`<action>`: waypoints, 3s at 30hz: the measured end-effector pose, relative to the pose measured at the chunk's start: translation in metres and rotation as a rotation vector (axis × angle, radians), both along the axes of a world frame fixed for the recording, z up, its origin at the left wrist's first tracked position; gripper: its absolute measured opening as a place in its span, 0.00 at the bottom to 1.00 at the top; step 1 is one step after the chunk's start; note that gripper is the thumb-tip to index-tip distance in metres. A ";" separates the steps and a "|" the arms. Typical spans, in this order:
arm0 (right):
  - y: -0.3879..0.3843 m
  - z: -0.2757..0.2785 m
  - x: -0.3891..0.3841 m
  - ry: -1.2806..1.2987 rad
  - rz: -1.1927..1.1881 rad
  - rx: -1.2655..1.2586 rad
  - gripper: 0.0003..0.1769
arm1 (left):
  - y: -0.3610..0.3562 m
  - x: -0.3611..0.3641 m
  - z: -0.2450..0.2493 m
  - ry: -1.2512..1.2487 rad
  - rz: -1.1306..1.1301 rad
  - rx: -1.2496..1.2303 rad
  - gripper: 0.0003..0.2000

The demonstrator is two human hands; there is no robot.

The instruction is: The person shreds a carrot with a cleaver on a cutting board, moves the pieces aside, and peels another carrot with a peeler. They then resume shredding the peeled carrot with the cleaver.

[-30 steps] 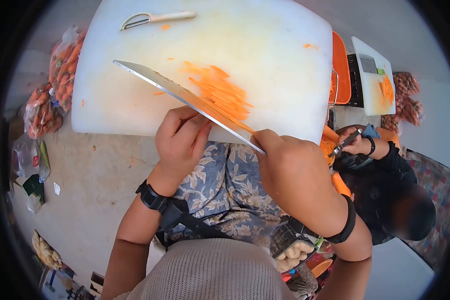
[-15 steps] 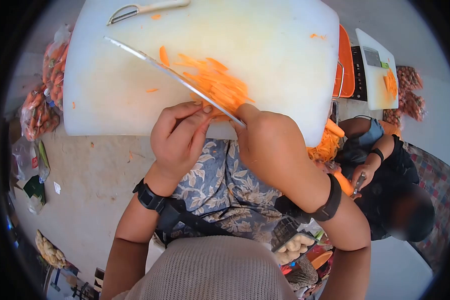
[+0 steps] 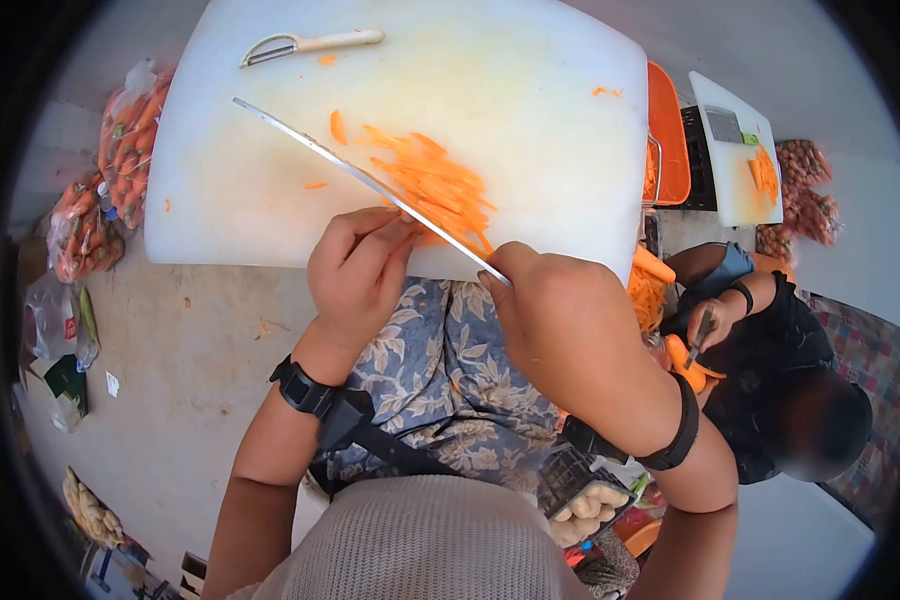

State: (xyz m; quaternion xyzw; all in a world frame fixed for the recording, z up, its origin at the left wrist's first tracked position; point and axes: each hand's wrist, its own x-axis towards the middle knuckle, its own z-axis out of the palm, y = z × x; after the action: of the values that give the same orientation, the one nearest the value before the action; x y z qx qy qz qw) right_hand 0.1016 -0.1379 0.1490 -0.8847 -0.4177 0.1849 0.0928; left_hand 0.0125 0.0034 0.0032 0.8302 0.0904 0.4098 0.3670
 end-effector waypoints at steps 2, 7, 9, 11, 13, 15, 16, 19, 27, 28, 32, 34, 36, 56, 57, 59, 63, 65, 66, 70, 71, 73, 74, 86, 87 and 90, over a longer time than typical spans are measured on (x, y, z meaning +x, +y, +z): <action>0.002 0.000 0.001 0.005 -0.004 -0.028 0.08 | 0.000 -0.001 0.002 0.005 -0.009 -0.007 0.06; 0.007 0.001 0.003 0.007 0.036 -0.131 0.06 | 0.001 0.000 0.005 0.011 -0.010 0.000 0.06; 0.010 -0.020 0.008 0.020 0.037 -0.106 0.08 | 0.001 -0.002 0.004 0.038 -0.012 -0.007 0.06; 0.018 -0.044 0.009 0.008 0.007 -0.019 0.10 | 0.003 0.001 0.001 -0.019 -0.019 0.008 0.07; 0.021 -0.049 0.008 0.005 -0.007 0.003 0.09 | 0.003 0.001 0.001 -0.006 -0.022 -0.006 0.06; 0.018 -0.052 0.007 0.027 -0.057 0.036 0.08 | -0.001 -0.002 0.002 -0.004 -0.029 -0.019 0.06; 0.015 -0.054 0.007 0.004 -0.058 0.052 0.08 | -0.001 -0.004 0.003 0.047 -0.033 -0.041 0.06; 0.010 -0.051 0.012 0.053 -0.104 0.143 0.11 | -0.001 -0.004 0.007 0.073 -0.030 -0.049 0.07; -0.006 -0.017 -0.004 0.044 -0.123 0.135 0.11 | 0.001 -0.004 0.001 0.022 -0.022 -0.020 0.07; -0.007 -0.016 -0.004 0.054 -0.124 0.132 0.11 | 0.001 -0.003 0.001 0.031 -0.022 -0.022 0.07; -0.008 -0.016 -0.001 0.046 -0.075 0.127 0.11 | 0.001 -0.003 0.000 0.014 -0.034 -0.009 0.07; -0.007 -0.015 0.000 0.046 -0.068 0.090 0.10 | 0.002 -0.004 -0.001 0.013 -0.044 -0.030 0.07; -0.004 -0.015 0.000 0.056 -0.069 0.066 0.10 | 0.002 -0.003 -0.001 0.003 -0.032 -0.010 0.07; 0.014 -0.053 0.012 0.134 -0.149 0.182 0.10 | -0.002 0.001 -0.007 -0.061 0.001 0.036 0.06; 0.011 -0.053 0.012 0.123 -0.159 0.224 0.10 | -0.002 0.001 -0.006 -0.033 0.001 0.041 0.06; 0.009 -0.040 0.009 0.097 -0.172 0.209 0.10 | -0.001 0.000 -0.004 -0.032 0.007 0.065 0.06; 0.003 -0.016 0.000 0.022 -0.131 0.167 0.11 | -0.003 -0.004 -0.003 0.041 0.001 0.028 0.07; 0.001 -0.010 -0.005 0.006 -0.120 0.155 0.13 | -0.002 -0.005 -0.001 0.084 -0.002 0.006 0.08; -0.001 -0.010 -0.006 -0.009 -0.124 0.172 0.13 | -0.002 -0.005 -0.001 0.068 -0.006 0.021 0.08; -0.006 -0.015 -0.007 -0.040 -0.021 0.090 0.13 | -0.002 -0.004 -0.006 0.025 0.016 0.079 0.06; -0.005 -0.015 -0.007 -0.032 -0.023 0.068 0.13 | -0.002 -0.003 -0.008 0.020 0.021 0.086 0.05; -0.003 -0.014 -0.008 -0.019 -0.025 0.044 0.12 | -0.001 -0.003 -0.008 0.005 0.016 0.090 0.05; -0.003 -0.015 -0.009 -0.022 -0.027 0.044 0.12 | -0.001 -0.004 -0.008 0.002 0.009 0.092 0.05; 0.015 -0.042 0.000 0.070 -0.060 -0.086 0.10 | -0.002 -0.004 -0.007 -0.004 -0.008 0.042 0.08; 0.013 -0.046 -0.003 0.094 -0.130 -0.034 0.11 | -0.002 -0.003 -0.007 -0.012 -0.010 0.044 0.08; 0.011 -0.052 -0.003 0.088 -0.176 0.060 0.12 | -0.002 -0.002 -0.010 0.003 0.003 0.059 0.09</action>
State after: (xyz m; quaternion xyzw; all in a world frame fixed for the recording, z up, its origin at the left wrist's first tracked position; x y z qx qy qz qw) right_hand 0.0989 -0.1269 0.0969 -0.9059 -0.3391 0.2022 0.1534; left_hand 0.0107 0.0014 -0.0072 0.8410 0.0802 0.4117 0.3417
